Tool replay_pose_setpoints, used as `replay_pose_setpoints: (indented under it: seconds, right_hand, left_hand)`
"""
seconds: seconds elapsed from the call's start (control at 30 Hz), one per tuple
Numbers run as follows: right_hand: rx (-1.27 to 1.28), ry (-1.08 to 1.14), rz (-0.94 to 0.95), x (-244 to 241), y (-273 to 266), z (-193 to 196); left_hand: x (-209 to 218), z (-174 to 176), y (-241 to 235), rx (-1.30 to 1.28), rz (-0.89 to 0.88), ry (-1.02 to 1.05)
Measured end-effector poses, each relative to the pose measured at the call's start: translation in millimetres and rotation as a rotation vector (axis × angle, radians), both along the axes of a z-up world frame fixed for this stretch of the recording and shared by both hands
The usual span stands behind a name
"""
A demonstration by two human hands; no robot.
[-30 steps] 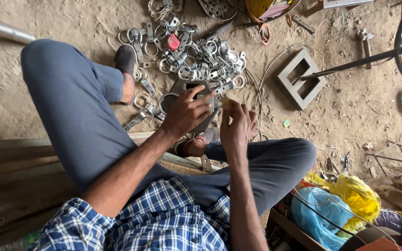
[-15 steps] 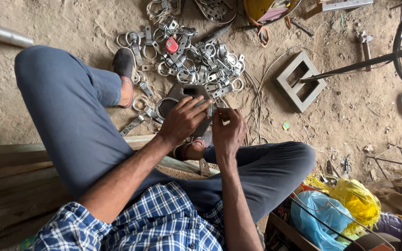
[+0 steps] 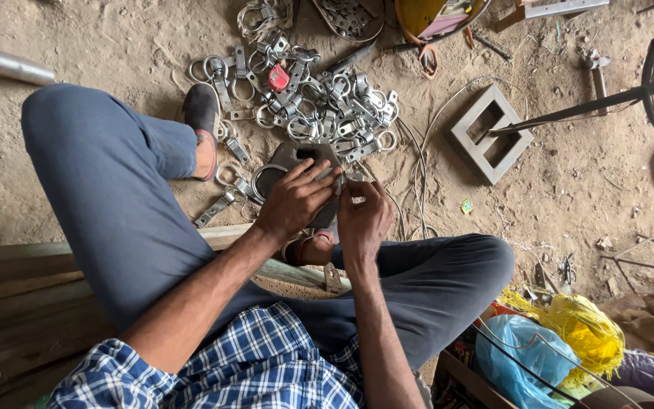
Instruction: The person assembles a metal component by fitting metal rings and plates together, using a hammer and a small metal rod to secure them.
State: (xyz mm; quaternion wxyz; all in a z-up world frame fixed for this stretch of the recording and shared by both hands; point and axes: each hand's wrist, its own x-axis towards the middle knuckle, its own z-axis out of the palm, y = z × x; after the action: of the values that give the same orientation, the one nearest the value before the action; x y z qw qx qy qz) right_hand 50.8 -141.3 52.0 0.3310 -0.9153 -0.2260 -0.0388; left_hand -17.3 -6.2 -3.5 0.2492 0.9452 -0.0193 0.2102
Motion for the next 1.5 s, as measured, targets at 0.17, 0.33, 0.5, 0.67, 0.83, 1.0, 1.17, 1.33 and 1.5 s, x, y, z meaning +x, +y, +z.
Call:
replay_pose_setpoints:
  seconds: [0.17,0.33,0.5,0.67,0.83,1.0,1.17,1.33,1.5]
  right_hand:
    - [0.002,0.04,-0.039,-1,2,-2]
    - [-0.031,-0.038,0.025,-1,-1,-1]
    - [-0.035,0.007,0.031,2,1,3]
    - [-0.073,0.003,0.032,1,2,6]
    - [-0.053,0.064,0.013,3,3,8]
    - [-0.053,0.006,0.043,1,8,11]
    - [-0.091,0.058,0.007,-8,5,14]
    - [-0.064,-0.07,0.069,-27,-23,18]
    - [0.236,0.348,-0.091,-27,-46,14]
  left_hand:
    - [2,-3,4,-0.013,0.007,0.018]
    - [2,-6,-1,-0.01,0.015,0.012]
    - [4,-1,0,-0.038,0.023,0.016]
    - [1,3,0,-0.013,0.016,0.012]
    - [4,1,-2,-0.024,0.006,0.023]
    - [2,-1,0,-0.058,0.016,0.033]
    - [3,-3,2,-0.016,0.013,0.019]
    - [3,-16,-4,-0.063,0.013,0.021]
    - [7,-30,-3,-0.041,0.023,-0.02]
